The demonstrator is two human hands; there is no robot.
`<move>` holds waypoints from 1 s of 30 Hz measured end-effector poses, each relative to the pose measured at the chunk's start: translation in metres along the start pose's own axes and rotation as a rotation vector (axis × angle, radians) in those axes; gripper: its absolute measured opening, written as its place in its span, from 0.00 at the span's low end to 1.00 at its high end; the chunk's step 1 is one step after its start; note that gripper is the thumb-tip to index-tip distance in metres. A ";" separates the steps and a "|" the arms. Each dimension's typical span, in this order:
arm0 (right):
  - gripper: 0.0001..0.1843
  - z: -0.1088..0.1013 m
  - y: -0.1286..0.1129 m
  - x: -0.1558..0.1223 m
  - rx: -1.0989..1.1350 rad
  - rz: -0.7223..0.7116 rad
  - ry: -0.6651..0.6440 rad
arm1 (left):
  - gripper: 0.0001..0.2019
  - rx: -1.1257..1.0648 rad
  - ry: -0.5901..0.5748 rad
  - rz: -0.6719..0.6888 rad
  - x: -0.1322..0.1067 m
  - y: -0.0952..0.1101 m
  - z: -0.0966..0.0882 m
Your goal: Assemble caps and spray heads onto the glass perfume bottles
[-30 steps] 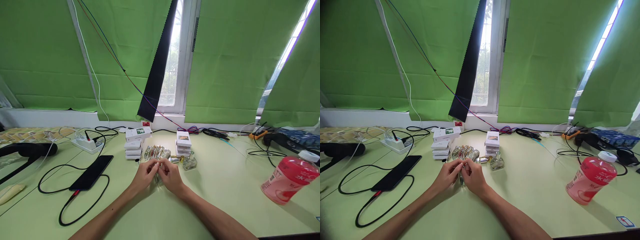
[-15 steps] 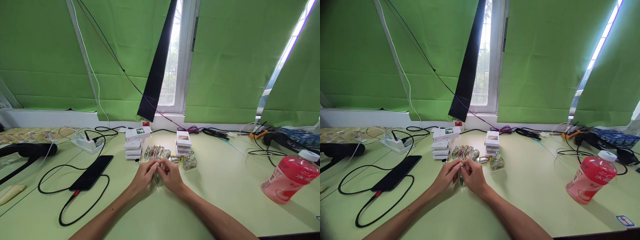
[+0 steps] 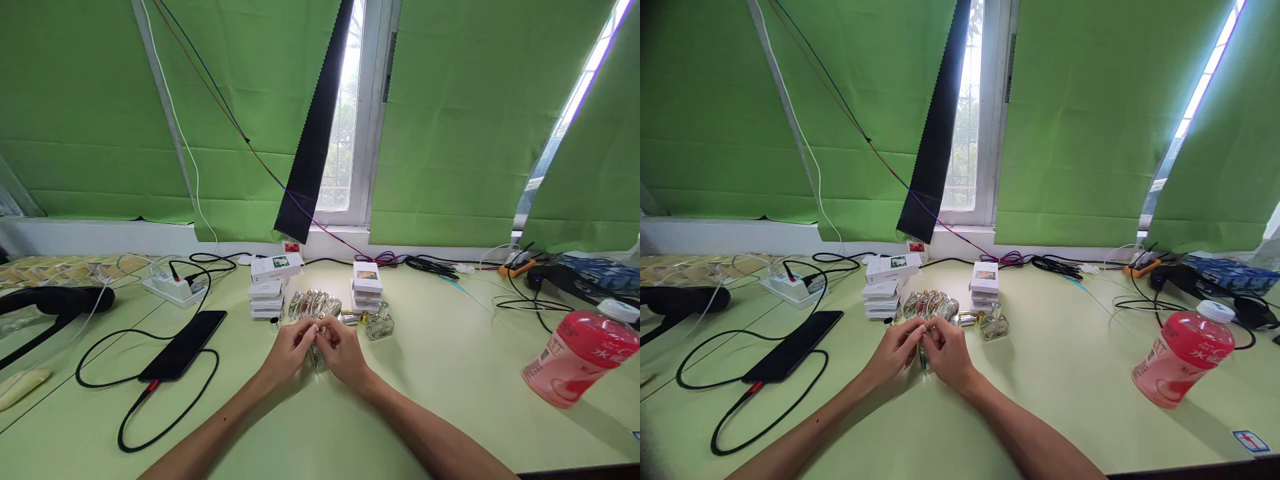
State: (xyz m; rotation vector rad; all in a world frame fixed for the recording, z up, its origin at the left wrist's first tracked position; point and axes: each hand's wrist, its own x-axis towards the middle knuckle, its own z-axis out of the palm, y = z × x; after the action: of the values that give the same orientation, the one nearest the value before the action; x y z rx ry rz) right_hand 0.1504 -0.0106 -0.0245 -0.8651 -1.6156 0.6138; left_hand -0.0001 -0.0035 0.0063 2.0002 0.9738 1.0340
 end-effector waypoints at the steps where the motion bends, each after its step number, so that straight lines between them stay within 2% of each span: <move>1: 0.07 0.000 0.000 0.000 -0.009 0.000 -0.001 | 0.19 0.007 -0.002 0.000 0.000 0.000 0.000; 30: 0.05 -0.001 0.000 0.000 -0.041 -0.046 -0.016 | 0.17 0.022 -0.019 0.027 0.000 0.000 -0.001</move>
State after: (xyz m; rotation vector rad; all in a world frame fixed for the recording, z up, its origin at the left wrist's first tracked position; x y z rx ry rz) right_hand 0.1519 -0.0108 -0.0244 -0.8532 -1.6633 0.5583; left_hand -0.0012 -0.0027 0.0069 2.0426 0.9547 1.0208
